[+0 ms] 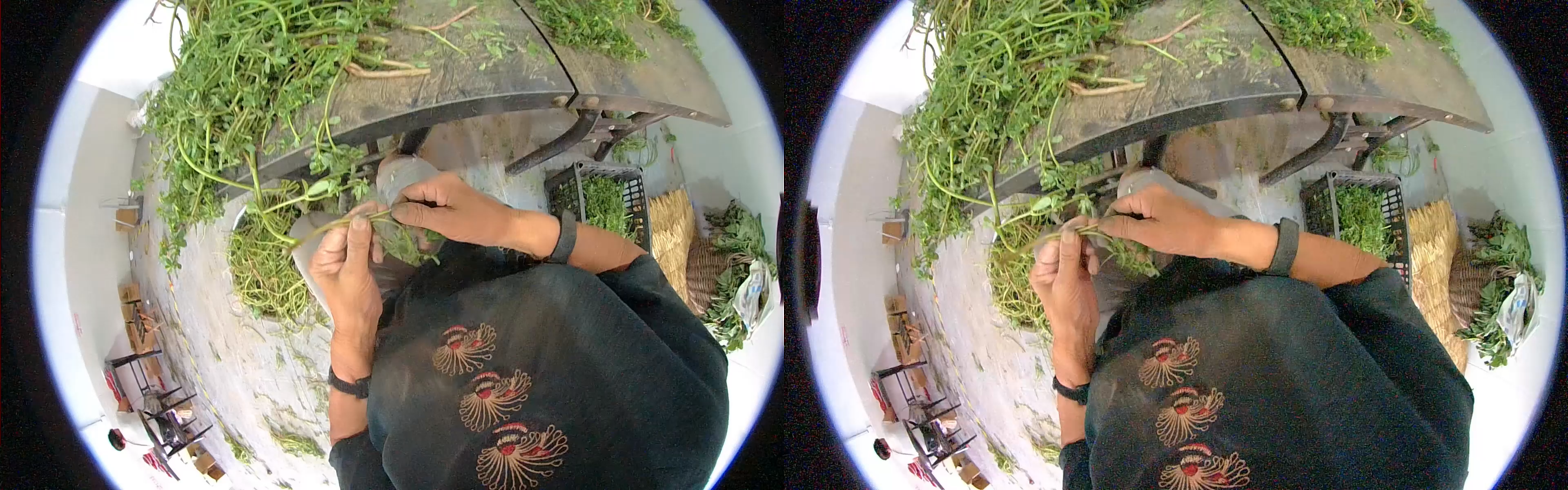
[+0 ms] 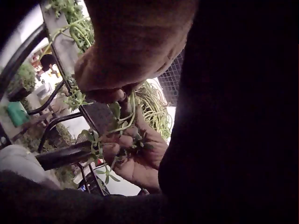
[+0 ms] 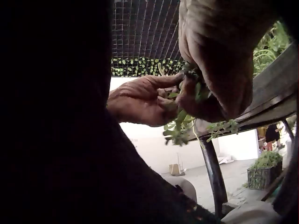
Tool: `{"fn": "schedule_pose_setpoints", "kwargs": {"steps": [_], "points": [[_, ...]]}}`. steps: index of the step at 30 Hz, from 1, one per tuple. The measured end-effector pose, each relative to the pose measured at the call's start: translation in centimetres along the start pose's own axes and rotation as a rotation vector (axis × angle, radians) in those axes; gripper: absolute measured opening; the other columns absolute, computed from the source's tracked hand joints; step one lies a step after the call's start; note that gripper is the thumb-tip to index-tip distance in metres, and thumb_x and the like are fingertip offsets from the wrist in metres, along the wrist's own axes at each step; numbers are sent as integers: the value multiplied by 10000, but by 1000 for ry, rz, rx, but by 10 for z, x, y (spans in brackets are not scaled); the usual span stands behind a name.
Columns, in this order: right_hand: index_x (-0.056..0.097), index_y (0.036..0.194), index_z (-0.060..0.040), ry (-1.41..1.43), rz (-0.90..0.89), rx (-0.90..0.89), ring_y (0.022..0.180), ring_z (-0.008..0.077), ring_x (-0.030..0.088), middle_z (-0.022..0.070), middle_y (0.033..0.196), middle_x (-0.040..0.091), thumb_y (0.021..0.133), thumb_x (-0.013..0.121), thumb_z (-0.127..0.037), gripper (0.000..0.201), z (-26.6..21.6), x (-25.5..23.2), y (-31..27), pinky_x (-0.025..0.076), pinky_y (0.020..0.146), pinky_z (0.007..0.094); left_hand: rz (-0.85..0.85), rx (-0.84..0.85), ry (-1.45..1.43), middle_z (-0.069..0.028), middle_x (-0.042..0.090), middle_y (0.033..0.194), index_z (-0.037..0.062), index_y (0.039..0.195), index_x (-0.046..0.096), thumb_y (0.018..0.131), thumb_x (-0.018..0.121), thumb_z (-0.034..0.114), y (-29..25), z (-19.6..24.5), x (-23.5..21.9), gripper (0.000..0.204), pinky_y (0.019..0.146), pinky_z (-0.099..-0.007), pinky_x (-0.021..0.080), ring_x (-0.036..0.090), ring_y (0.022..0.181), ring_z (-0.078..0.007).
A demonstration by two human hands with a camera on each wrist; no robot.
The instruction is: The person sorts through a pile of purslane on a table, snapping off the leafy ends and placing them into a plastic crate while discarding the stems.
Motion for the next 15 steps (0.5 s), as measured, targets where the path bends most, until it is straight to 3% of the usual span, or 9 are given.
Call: {"fn": "schedule_pose_setpoints", "kwargs": {"steps": [1, 2, 4, 7, 10, 11, 13, 14, 15], "points": [[580, 804, 11, 37, -9, 131, 522, 112, 448, 94, 540, 461, 906, 523, -380, 408, 1, -1, -2, 368, 489, 296, -8, 10, -3, -83, 654, 899, -10, 978, 631, 907, 560, 180, 0, 3, 2, 215, 531, -190, 361, 477, 635, -57], [561, 797, 28, -192, 58, -172, 531, 176, 485, 145, 577, 485, 938, 461, -354, 420, -8, -2, 2, 396, 523, 334, -37, 3, -114, -72, 641, 857, -9, 1016, 612, 913, 550, 187, 0, 5, 6, 231, 521, -192, 365, 485, 639, -64], [563, 796, 23, -202, -8, -166, 541, 195, 502, 159, 593, 493, 939, 456, -362, 425, -14, 1, 2, 401, 533, 347, -16, -78, -273, -31, 552, 688, -5, 1044, 564, 932, 511, 223, -4, 9, 12, 259, 478, -193, 367, 463, 574, -77], [567, 802, 14, -116, -186, -155, 566, 249, 533, 198, 640, 502, 929, 458, -393, 440, -27, 10, -3, 404, 548, 377, -91, -138, -357, -19, 488, 618, 14, 948, 554, 941, 486, 235, -6, 5, 6, 232, 412, -186, 327, 392, 482, -74], [563, 779, 15, -246, -325, -445, 538, 256, 509, 212, 627, 502, 903, 495, -382, 421, -40, 19, -7, 395, 544, 378, -252, -188, -416, -8, 485, 590, -3, 859, 550, 923, 525, 262, -11, 15, 10, 274, 366, -186, 246, 344, 424, -42], [563, 779, 15, -258, -317, -440, 538, 256, 509, 212, 627, 502, 903, 495, -382, 421, -41, 15, -7, 395, 544, 378, -324, -218, -424, -1, 457, 562, -5, 832, 546, 916, 536, 275, -13, 15, 11, 292, 351, -191, 216, 313, 400, -40], [517, 760, 32, -175, -684, -404, 529, 315, 486, 204, 640, 499, 883, 544, -246, 305, -46, 23, -16, 372, 522, 387, -405, -233, -348, 1, 440, 546, -4, 786, 538, 905, 551, 280, -18, 17, 10, 308, 349, -198, 204, 291, 385, -42], [516, 744, 38, -173, -855, -337, 538, 293, 500, 188, 632, 526, 890, 525, -245, 319, -51, 27, -22, 378, 530, 382, -469, -337, -324, -2, 444, 547, -1, 766, 533, 905, 551, 273, -23, 16, 13, 308, 349, -201, 202, 285, 381, -43], [516, 744, 38, -176, -848, -331, 538, 293, 500, 188, 632, 526, 890, 525, -245, 319, -51, 28, -22, 378, 530, 382, -530, -441, -298, -6, 448, 547, 2, 745, 528, 904, 552, 267, -28, 14, 17, 310, 349, -205, 201, 279, 377, -43]]}}
Point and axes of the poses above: each hand's wrist, its own y-axis towards the middle knuckle, its own x-axis out of the palm, z = x × y, the point moved 5 cm from there along y, towards the middle knuckle
